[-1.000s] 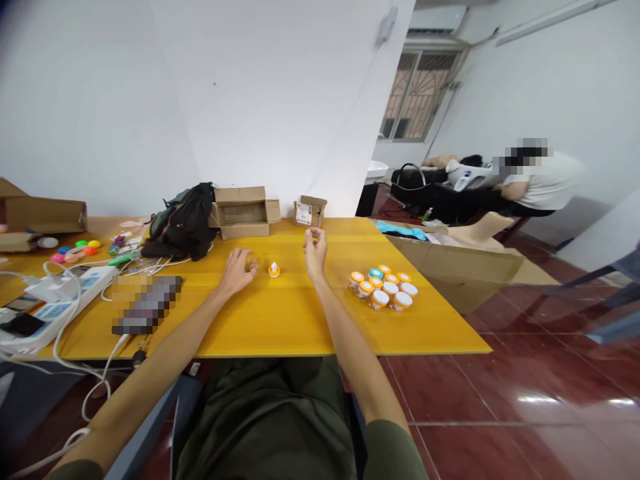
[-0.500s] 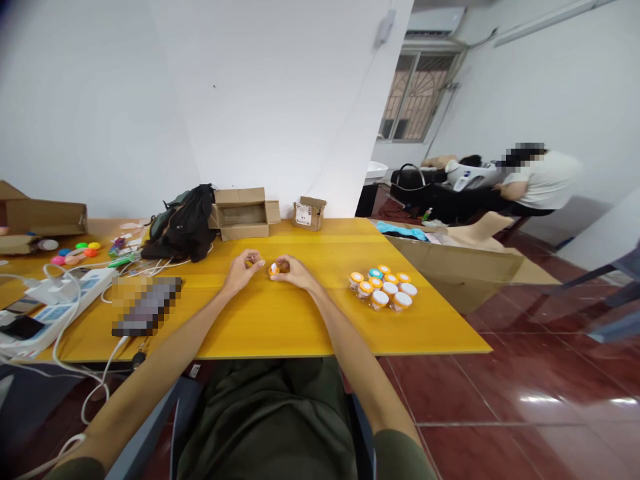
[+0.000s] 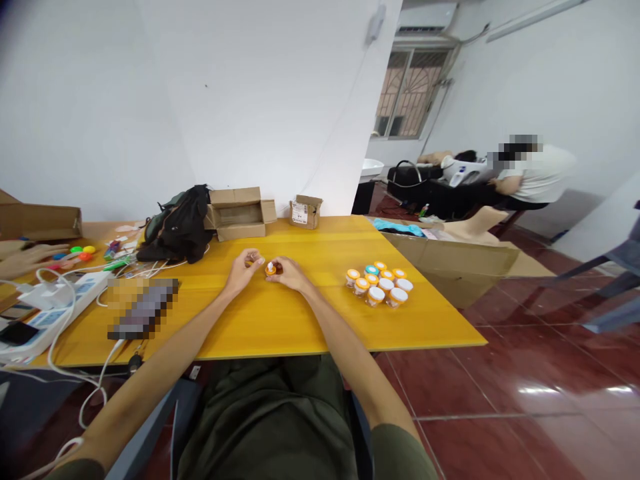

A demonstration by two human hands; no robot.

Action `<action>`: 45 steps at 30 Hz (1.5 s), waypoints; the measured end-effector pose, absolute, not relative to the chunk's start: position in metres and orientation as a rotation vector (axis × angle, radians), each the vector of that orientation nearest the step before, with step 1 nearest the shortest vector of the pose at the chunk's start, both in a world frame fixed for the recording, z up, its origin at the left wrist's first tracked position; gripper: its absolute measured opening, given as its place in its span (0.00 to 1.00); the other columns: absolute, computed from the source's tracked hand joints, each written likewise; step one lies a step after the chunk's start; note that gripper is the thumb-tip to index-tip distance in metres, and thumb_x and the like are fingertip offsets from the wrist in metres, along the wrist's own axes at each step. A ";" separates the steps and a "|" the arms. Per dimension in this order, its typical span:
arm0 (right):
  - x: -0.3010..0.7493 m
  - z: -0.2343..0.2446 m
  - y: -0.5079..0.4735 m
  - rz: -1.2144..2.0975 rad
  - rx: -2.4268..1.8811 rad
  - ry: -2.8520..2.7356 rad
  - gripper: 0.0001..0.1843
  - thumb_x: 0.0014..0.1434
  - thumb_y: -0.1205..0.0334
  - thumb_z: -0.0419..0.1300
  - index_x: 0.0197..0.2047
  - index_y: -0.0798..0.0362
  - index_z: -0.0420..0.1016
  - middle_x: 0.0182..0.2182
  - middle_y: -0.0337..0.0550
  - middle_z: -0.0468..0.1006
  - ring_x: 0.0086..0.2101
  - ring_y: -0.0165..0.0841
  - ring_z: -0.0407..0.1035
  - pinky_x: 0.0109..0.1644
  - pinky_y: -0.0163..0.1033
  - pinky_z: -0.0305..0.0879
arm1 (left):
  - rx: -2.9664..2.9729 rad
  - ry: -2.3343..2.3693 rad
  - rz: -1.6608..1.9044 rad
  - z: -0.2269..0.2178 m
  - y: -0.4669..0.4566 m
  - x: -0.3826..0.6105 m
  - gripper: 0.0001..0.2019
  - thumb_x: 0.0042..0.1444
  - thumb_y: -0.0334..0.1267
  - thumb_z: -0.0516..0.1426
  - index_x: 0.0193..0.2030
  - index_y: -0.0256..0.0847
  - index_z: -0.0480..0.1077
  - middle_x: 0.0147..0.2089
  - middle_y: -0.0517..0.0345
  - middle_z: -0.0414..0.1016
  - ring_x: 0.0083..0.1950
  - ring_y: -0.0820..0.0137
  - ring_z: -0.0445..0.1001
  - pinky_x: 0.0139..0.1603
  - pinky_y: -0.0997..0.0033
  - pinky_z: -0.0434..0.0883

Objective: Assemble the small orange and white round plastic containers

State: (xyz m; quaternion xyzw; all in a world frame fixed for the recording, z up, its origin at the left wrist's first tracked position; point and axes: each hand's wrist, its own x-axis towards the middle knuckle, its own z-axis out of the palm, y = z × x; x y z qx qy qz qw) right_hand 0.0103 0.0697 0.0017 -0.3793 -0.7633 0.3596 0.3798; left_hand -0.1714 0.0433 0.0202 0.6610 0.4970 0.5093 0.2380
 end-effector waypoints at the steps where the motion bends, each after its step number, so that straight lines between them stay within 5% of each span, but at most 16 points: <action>1: 0.010 0.002 0.069 0.915 -0.969 -1.949 0.17 0.41 0.60 0.73 0.35 0.51 0.76 0.34 0.37 0.78 0.35 0.34 0.72 0.45 0.41 0.69 | 1.846 1.396 1.378 0.019 0.044 -0.173 0.08 0.53 0.36 0.62 0.40 0.43 0.72 0.38 0.59 0.78 0.40 0.68 0.76 0.46 0.66 0.73; 7: 0.013 0.004 0.068 0.897 -0.954 -1.946 0.19 0.42 0.58 0.73 0.39 0.52 0.77 0.37 0.40 0.78 0.36 0.34 0.72 0.46 0.42 0.69 | 2.058 1.503 1.146 0.017 0.042 -0.175 0.09 0.51 0.30 0.60 0.40 0.44 0.72 0.41 0.57 0.78 0.46 0.63 0.76 0.55 0.59 0.72; 14: 0.015 0.005 0.069 0.846 -0.887 -2.008 0.09 0.52 0.57 0.66 0.35 0.52 0.77 0.31 0.39 0.77 0.33 0.34 0.70 0.41 0.39 0.68 | 2.160 1.559 1.061 0.013 0.040 -0.174 0.19 0.50 0.31 0.62 0.50 0.45 0.71 0.50 0.52 0.76 0.56 0.58 0.73 0.61 0.54 0.68; 27: 0.016 0.008 0.066 0.831 -0.926 -1.999 0.12 0.51 0.56 0.68 0.37 0.52 0.78 0.34 0.41 0.79 0.34 0.35 0.72 0.42 0.40 0.70 | 2.057 1.388 1.160 0.013 0.044 -0.176 0.10 0.49 0.29 0.59 0.39 0.44 0.70 0.39 0.58 0.76 0.45 0.65 0.75 0.55 0.60 0.72; 36: 0.016 0.008 0.068 0.880 -0.905 -1.996 0.16 0.50 0.58 0.70 0.43 0.52 0.79 0.35 0.40 0.80 0.35 0.34 0.73 0.45 0.41 0.70 | 2.294 1.500 1.079 0.017 0.036 -0.173 0.24 0.49 0.31 0.61 0.54 0.48 0.70 0.55 0.52 0.69 0.59 0.56 0.68 0.61 0.53 0.68; 45: 0.012 0.007 0.067 1.107 -0.864 -1.796 0.18 0.49 0.59 0.71 0.44 0.53 0.78 0.36 0.41 0.82 0.36 0.34 0.77 0.45 0.40 0.74 | 2.407 1.611 1.065 0.019 0.028 -0.170 0.16 0.50 0.44 0.66 0.47 0.50 0.76 0.67 0.50 0.60 0.66 0.49 0.57 0.63 0.44 0.62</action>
